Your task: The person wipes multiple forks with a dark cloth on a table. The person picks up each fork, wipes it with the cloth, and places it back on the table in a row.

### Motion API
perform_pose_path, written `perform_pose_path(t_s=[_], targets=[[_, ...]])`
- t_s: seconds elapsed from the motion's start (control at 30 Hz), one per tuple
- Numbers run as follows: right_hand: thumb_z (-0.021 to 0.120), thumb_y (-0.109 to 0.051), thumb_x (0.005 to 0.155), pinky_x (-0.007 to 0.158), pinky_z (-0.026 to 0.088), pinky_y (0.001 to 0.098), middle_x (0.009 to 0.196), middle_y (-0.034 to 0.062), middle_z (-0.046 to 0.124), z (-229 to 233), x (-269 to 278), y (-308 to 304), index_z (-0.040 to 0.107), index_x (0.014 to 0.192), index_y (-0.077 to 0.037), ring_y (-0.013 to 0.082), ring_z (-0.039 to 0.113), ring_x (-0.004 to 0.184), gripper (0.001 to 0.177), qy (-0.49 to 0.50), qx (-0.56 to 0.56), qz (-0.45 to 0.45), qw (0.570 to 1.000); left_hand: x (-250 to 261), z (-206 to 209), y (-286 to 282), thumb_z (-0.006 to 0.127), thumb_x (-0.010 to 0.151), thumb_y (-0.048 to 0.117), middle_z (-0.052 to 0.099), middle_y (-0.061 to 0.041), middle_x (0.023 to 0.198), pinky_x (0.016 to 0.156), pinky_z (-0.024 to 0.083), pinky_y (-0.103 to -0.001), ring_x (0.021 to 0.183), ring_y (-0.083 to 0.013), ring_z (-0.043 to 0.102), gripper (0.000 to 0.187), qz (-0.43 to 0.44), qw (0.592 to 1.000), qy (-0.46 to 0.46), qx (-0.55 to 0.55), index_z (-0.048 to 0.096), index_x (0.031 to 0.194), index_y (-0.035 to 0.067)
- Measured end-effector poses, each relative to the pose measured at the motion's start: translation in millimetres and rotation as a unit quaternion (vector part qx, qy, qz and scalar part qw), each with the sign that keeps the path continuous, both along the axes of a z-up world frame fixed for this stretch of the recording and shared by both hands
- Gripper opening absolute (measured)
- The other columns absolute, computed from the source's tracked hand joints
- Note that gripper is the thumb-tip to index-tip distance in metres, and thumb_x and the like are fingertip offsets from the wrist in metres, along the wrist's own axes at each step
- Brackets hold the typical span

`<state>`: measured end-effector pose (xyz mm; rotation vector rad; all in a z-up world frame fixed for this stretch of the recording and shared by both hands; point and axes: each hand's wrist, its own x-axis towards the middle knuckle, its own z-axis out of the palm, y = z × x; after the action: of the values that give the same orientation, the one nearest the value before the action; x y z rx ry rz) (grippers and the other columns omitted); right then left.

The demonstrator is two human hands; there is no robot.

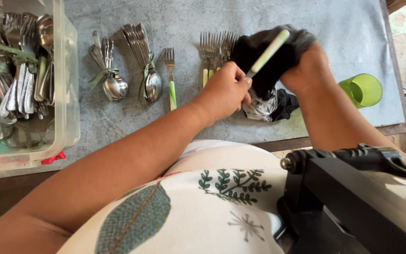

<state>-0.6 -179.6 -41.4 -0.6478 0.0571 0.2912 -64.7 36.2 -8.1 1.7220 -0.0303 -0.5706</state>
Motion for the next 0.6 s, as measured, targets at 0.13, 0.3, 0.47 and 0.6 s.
perform_pose_path(t_s=[0.13, 0.3, 0.47, 0.6], targets=[[0.027, -0.033, 0.110, 0.111, 0.053, 0.0471, 0.119, 0.0157, 0.071, 20, -34, 43, 0.063, 0.125, -0.001, 0.0297, 0.068, 0.115, 0.050, 0.112, -0.103, 0.027, 0.988, 8, -6, -1, 0.059, 0.096, 0.019, 0.071, -0.010, 0.077, 0.059, 0.055, -0.036, 0.062, -0.0179, 0.068, 0.020, 0.035, 0.996, -0.065, 0.049, 0.053, 0.107, 0.004], [0.055, -0.005, 0.102, 0.098, 0.057, 0.0440, 0.119, 0.0102, 0.067, 25, -62, 74, 0.056, 0.129, -0.011, 0.0242, 0.068, 0.108, 0.027, 0.078, -0.159, 0.007, 0.984, 15, -18, -3, 0.063, 0.085, 0.017, 0.071, -0.022, 0.098, 0.079, 0.057, -0.045, 0.089, -0.0349, 0.073, 0.035, 0.053, 0.982, -0.154, 0.095, 0.054, 0.114, -0.001], [0.059, 0.003, 0.097, 0.089, 0.063, 0.0446, 0.114, 0.0120, 0.068, 21, -53, 67, 0.055, 0.125, -0.010, 0.0265, 0.071, 0.101, 0.031, 0.085, -0.188, -0.044, 0.978, 15, -19, -10, 0.057, 0.087, 0.019, 0.069, -0.032, 0.106, 0.091, 0.054, -0.048, 0.102, -0.0445, 0.069, 0.040, 0.004, 0.976, -0.138, 0.167, 0.049, 0.119, -0.004], [0.057, 0.005, 0.094, 0.088, 0.062, 0.0452, 0.112, 0.0114, 0.068, 18, -43, 61, 0.053, 0.125, -0.012, 0.0259, 0.071, 0.099, 0.036, 0.078, -0.172, -0.071, 0.979, 21, -12, -9, 0.057, 0.087, 0.019, 0.069, -0.030, 0.109, 0.094, 0.052, -0.048, 0.107, -0.0436, 0.067, 0.038, 0.012, 0.975, -0.168, 0.143, 0.051, 0.118, -0.002]])
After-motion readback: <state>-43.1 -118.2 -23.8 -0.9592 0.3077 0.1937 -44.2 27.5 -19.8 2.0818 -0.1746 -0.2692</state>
